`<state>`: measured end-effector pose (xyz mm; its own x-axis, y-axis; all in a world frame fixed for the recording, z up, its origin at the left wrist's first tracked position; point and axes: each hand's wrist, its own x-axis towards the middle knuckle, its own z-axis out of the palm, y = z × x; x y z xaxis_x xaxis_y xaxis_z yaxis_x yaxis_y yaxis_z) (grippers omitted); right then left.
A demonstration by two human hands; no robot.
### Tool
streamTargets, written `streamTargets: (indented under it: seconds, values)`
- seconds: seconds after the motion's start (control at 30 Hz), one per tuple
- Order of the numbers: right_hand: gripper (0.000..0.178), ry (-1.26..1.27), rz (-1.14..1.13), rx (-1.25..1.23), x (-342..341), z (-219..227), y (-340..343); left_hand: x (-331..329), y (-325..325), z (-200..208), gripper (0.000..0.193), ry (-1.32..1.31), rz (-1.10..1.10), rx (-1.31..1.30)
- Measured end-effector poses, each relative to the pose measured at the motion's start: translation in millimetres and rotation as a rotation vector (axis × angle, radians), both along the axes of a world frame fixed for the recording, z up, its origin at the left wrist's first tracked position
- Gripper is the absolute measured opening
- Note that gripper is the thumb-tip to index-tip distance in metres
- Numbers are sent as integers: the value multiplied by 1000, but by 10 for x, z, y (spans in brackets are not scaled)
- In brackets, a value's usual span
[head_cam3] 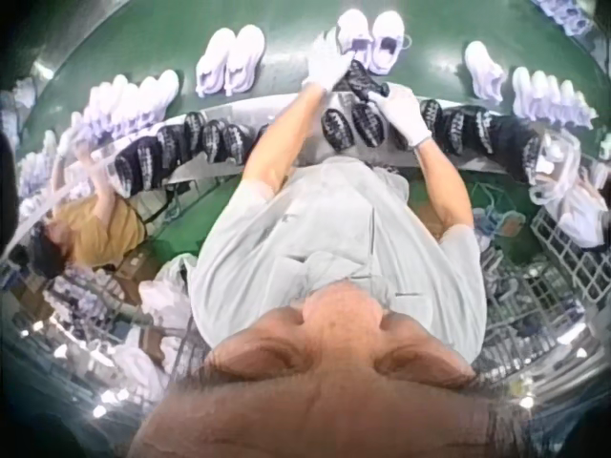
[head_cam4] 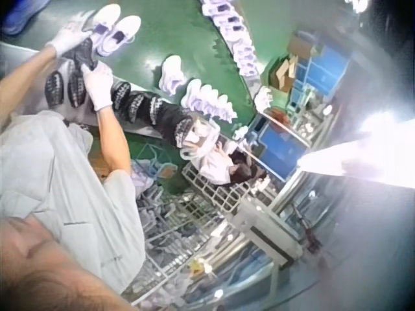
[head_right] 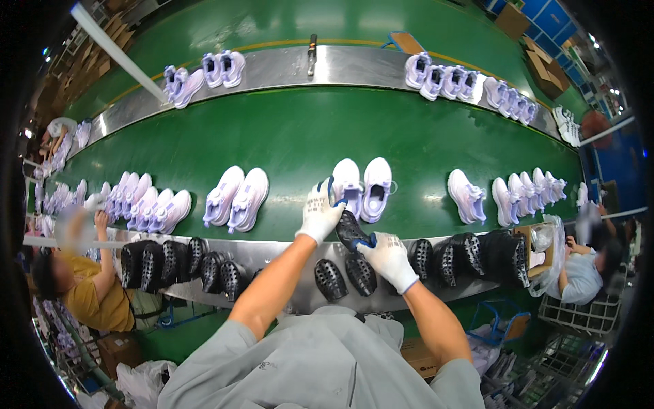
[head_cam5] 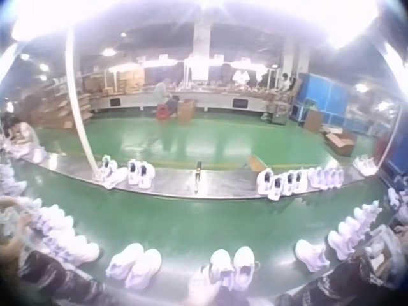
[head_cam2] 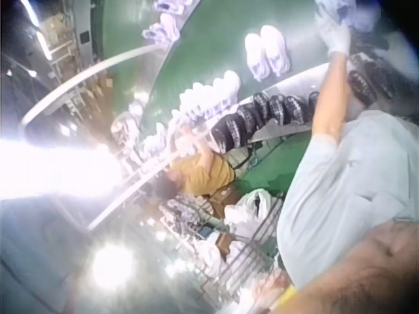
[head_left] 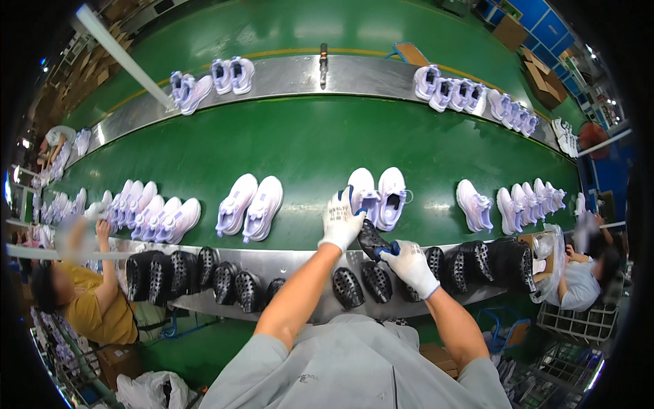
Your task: The person wipes the uppers of white sneakers on a moving conveyor belt using a blue cloth. They handle each shoe individually, wiping the exterior surfaces, then place the shoes back on the belt. The task is performed continuously as new shoes arrive on the line.
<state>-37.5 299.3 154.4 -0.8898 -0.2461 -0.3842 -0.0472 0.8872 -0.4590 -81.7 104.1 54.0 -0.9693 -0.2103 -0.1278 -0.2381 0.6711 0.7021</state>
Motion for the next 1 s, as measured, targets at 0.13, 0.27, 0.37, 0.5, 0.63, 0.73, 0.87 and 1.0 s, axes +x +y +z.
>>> streamTargets:
  seconds: [0.13, 0.27, 0.37, 0.5, 0.63, 0.73, 0.87, 1.0]
  values:
    - [59, -186, -40, 216, -550, -8, 30, -537, 10, -152, 63, 65, -442, -142]
    - [44, 36, 169, 304, -732, -256, -236, -642, -72, -280, 56, 89, -653, -251]
    - [41, 84, 183, 337, -848, -803, -428, -649, -162, -217, 65, -4, -629, -205]
    - [62, 125, 133, 318, -869, -514, -560, -648, -311, -80, 100, -251, -445, 150]
    - [74, 252, 199, 265, -883, -700, -386, -461, -194, -79, 113, -437, -373, 128]
    - [71, 133, 242, 311, -1049, -1030, -509, -397, -58, -379, 98, -344, -163, 84]
    - [45, -16, 144, 405, -1171, -1156, -743, -477, 89, -492, 77, -426, 55, 50]
    - [57, 20, 90, 226, -1150, -1077, -663, -433, 44, -528, 68, -288, 3, -69]
